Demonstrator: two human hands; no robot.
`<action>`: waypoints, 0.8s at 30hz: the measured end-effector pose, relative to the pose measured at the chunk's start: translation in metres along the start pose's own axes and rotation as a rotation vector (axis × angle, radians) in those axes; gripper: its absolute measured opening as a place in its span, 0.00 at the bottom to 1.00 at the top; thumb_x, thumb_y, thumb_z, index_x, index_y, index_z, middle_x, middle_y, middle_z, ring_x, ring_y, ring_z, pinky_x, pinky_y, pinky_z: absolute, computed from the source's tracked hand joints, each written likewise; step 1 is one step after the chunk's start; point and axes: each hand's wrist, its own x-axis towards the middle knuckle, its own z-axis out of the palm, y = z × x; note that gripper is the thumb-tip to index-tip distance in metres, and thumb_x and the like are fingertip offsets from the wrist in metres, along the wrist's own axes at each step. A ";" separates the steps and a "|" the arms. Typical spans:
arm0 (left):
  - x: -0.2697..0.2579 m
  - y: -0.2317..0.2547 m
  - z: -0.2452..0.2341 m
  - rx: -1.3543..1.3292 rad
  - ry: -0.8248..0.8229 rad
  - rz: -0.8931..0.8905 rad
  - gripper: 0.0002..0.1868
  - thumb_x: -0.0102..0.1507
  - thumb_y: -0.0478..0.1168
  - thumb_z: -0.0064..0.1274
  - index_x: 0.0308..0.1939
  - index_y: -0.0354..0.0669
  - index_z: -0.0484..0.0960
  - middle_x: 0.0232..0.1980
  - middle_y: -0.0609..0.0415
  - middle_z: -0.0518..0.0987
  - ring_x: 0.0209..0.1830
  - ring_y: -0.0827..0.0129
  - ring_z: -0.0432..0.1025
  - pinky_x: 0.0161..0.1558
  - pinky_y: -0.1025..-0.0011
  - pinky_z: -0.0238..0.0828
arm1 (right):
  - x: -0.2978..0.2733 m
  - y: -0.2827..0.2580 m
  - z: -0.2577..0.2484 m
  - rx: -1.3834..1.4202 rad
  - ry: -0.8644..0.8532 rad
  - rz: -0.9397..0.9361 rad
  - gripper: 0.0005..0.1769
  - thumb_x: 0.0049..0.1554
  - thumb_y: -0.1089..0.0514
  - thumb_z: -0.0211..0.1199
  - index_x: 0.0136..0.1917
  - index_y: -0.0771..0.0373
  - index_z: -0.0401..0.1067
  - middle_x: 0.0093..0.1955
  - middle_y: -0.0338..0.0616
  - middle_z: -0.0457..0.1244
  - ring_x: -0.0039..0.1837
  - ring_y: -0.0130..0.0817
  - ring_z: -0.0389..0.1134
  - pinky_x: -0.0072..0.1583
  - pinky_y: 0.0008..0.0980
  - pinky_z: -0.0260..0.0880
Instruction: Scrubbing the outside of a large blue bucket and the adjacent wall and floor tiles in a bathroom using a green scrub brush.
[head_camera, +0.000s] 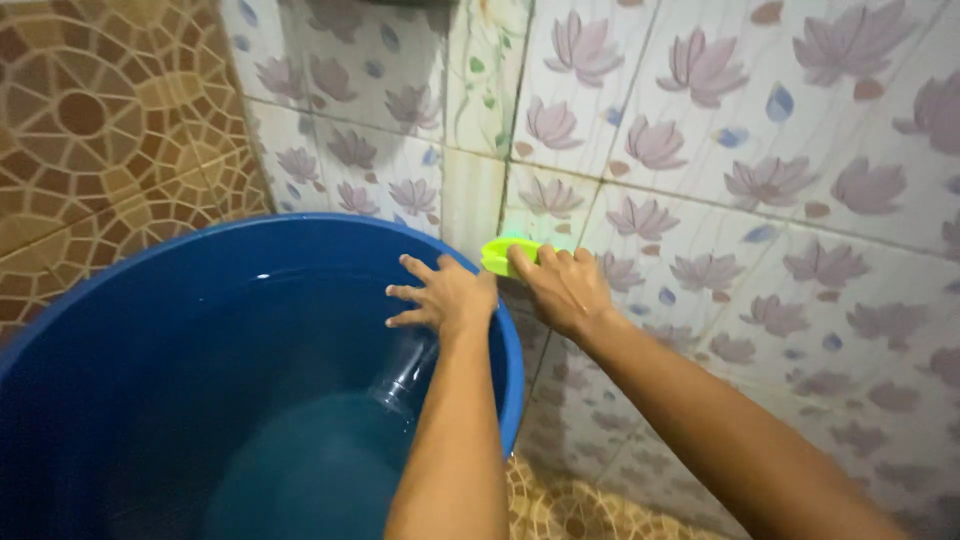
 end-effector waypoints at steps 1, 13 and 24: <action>0.001 -0.003 0.006 -0.039 -0.039 -0.048 0.34 0.61 0.53 0.54 0.69 0.46 0.69 0.81 0.39 0.43 0.78 0.24 0.37 0.63 0.18 0.28 | -0.002 -0.007 -0.001 0.104 -0.120 0.090 0.25 0.57 0.58 0.56 0.68 0.50 0.64 0.45 0.45 0.66 0.46 0.44 0.71 0.48 0.47 0.66; -0.001 0.007 -0.007 0.201 -0.353 -0.053 0.34 0.62 0.46 0.59 0.72 0.48 0.70 0.81 0.45 0.53 0.80 0.34 0.45 0.65 0.16 0.25 | 0.015 -0.005 -0.030 0.311 -0.318 0.382 0.33 0.49 0.51 0.69 0.65 0.51 0.59 0.46 0.53 0.67 0.47 0.55 0.71 0.48 0.56 0.67; 0.032 -0.032 0.022 0.223 -0.159 -0.190 0.28 0.61 0.45 0.60 0.65 0.47 0.79 0.77 0.38 0.61 0.76 0.41 0.60 0.67 0.42 0.63 | -0.016 0.018 0.001 0.537 -0.443 0.212 0.35 0.57 0.46 0.65 0.74 0.46 0.56 0.57 0.54 0.64 0.57 0.56 0.68 0.55 0.54 0.69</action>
